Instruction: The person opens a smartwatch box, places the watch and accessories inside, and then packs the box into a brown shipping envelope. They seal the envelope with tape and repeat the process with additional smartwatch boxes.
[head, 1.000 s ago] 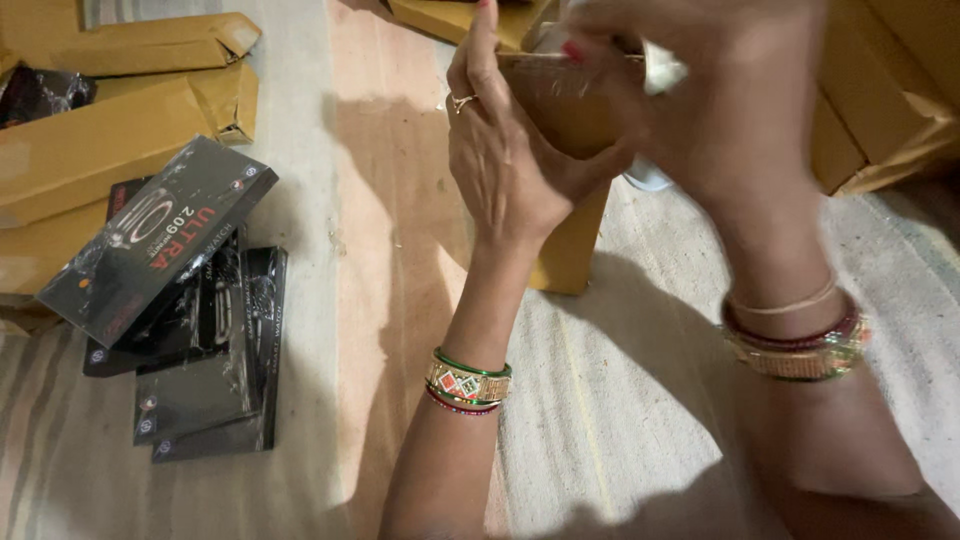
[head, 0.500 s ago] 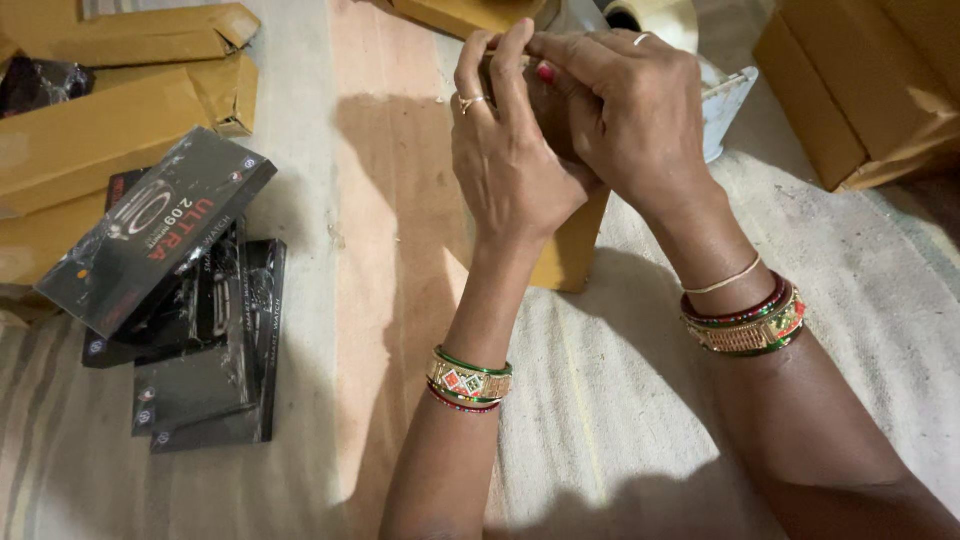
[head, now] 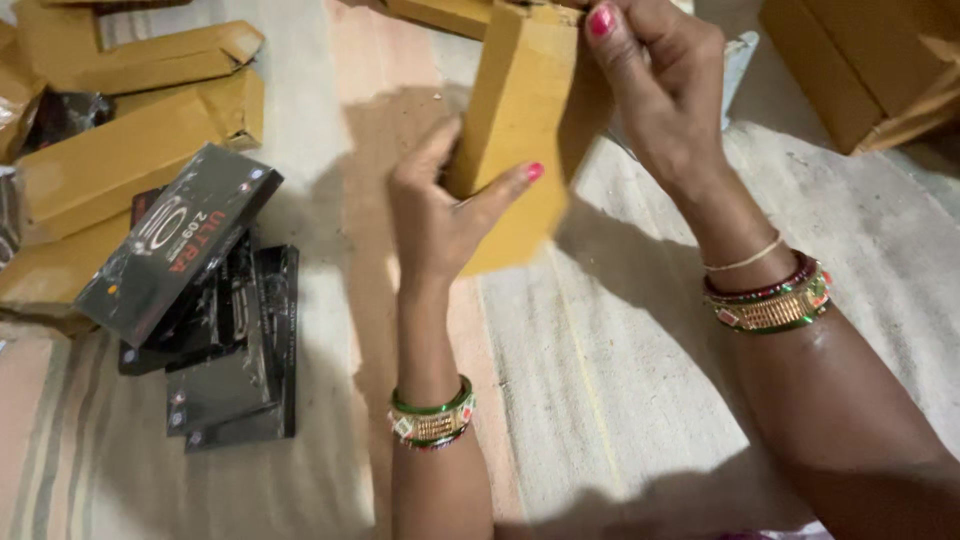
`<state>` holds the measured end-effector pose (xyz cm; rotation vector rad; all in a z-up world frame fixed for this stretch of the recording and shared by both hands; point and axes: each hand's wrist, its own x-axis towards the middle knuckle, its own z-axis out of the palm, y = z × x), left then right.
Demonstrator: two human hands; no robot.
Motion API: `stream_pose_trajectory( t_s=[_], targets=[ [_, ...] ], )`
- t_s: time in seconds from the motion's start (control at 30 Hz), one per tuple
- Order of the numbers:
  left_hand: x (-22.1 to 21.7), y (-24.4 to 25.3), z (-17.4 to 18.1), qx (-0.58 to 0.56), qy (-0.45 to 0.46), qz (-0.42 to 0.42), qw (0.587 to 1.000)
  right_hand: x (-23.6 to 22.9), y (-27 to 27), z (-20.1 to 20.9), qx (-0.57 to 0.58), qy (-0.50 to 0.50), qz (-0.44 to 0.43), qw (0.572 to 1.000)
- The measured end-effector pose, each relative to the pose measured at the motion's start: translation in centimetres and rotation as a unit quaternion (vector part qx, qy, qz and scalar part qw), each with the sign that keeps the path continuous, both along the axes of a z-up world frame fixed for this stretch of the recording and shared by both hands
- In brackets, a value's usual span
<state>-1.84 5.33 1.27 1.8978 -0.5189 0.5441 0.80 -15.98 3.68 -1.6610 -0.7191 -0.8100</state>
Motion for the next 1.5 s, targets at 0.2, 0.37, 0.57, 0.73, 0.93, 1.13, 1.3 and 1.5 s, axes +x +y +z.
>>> stream_pose_trajectory(
  t_s=[0.2,0.37,0.57,0.73,0.93,1.13,1.3,1.5],
  targets=[
    [-1.7,2.6,1.3,0.219,-0.177,0.075,0.957,3.5,-0.4,-3.9,0.096,0.176,0.091,0.976],
    [0.9,5.2,-2.1,0.152,-0.062,0.206,0.965,5.6,0.7,-7.7,-0.073,0.292,-0.043,0.953],
    [3.6,9.1,-6.4,-0.086,0.139,0.232,0.959,5.6,3.2,-9.7,-0.024,0.391,0.071,0.917],
    [3.4,9.1,-6.1,-0.186,0.191,0.102,0.958,3.8,5.0,-10.4,-0.145,0.381,0.024,0.913],
    [2.5,5.4,-4.9,0.307,0.276,0.268,0.871,4.0,5.7,-10.8,-0.292,0.23,-0.058,0.926],
    [2.2,4.3,-5.0,0.38,0.193,0.307,0.851,4.3,5.9,-11.1,-0.339,0.25,-0.073,0.904],
    [2.0,4.2,-4.6,0.376,0.211,0.308,0.848,3.6,6.1,-10.0,-0.338,0.254,-0.075,0.903],
    [2.2,5.6,-4.2,0.172,0.268,0.366,0.874,1.3,6.6,-5.9,-0.283,0.38,-0.146,0.869]
  ],
)
